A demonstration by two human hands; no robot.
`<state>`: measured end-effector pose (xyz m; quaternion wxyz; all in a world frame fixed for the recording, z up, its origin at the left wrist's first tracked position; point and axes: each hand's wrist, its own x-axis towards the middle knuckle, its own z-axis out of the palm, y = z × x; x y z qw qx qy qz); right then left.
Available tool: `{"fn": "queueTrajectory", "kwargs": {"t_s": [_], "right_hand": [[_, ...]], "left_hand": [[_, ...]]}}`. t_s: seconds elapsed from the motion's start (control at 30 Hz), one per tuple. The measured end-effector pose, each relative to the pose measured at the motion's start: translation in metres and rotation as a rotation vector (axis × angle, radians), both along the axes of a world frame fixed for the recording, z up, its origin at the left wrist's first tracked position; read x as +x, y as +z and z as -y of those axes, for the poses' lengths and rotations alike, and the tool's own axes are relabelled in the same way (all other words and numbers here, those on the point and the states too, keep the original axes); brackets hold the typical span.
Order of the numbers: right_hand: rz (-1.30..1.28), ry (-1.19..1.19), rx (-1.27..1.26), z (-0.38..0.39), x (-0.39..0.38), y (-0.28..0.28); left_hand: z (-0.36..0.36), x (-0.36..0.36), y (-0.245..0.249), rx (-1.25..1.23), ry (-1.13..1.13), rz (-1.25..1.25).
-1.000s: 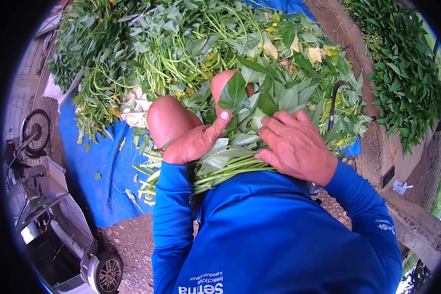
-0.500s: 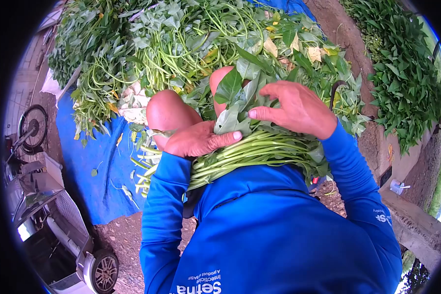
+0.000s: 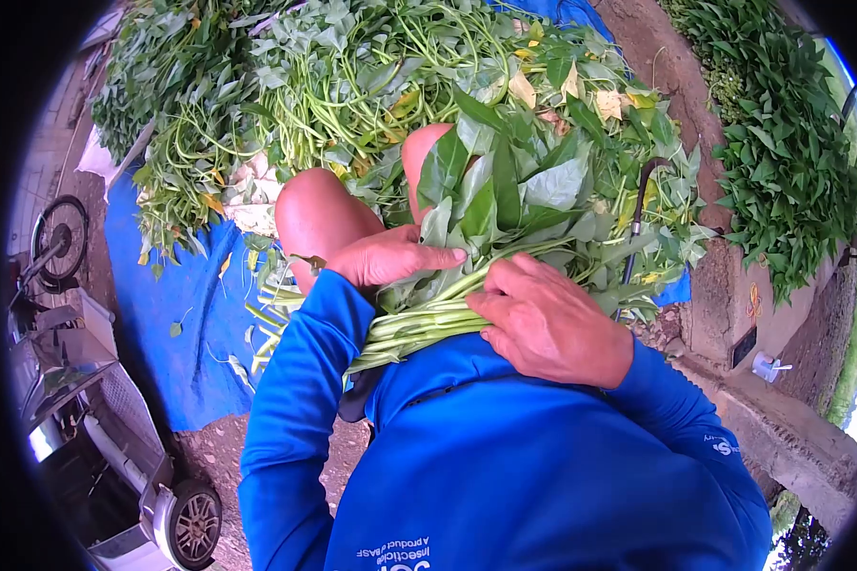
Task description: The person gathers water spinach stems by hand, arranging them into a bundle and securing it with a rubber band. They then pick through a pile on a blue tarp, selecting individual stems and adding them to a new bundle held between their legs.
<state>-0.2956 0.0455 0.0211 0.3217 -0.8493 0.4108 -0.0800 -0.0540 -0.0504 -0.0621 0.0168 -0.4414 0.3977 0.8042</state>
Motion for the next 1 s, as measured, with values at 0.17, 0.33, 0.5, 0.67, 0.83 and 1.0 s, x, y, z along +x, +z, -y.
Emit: {"fn": "queueTrajectory", "kwargs": {"t_s": [0.17,0.33,0.5,0.67,0.83,1.0], "right_hand": [[-0.037,-0.035,0.047,-0.007,0.000,0.003],[-0.146,-0.130,0.060,-0.007,0.001,-0.005],[-0.170,0.006,0.012,0.010,0.002,-0.001],[0.009,0.003,-0.139,0.007,0.001,-0.016],[0.007,-0.039,-0.297,0.015,0.015,-0.009],[-0.036,-0.101,-0.436,0.031,0.034,-0.026]], "left_hand": [[0.001,-0.001,-0.003,0.093,0.013,-0.043],[-0.005,-0.004,0.002,0.137,0.088,-0.026],[-0.002,0.003,-0.005,0.164,0.060,-0.038],[-0.010,0.010,0.011,0.095,0.118,-0.109],[0.005,0.028,0.054,-0.245,0.047,-0.112],[0.029,0.038,0.089,-0.698,-0.138,0.295]]}}
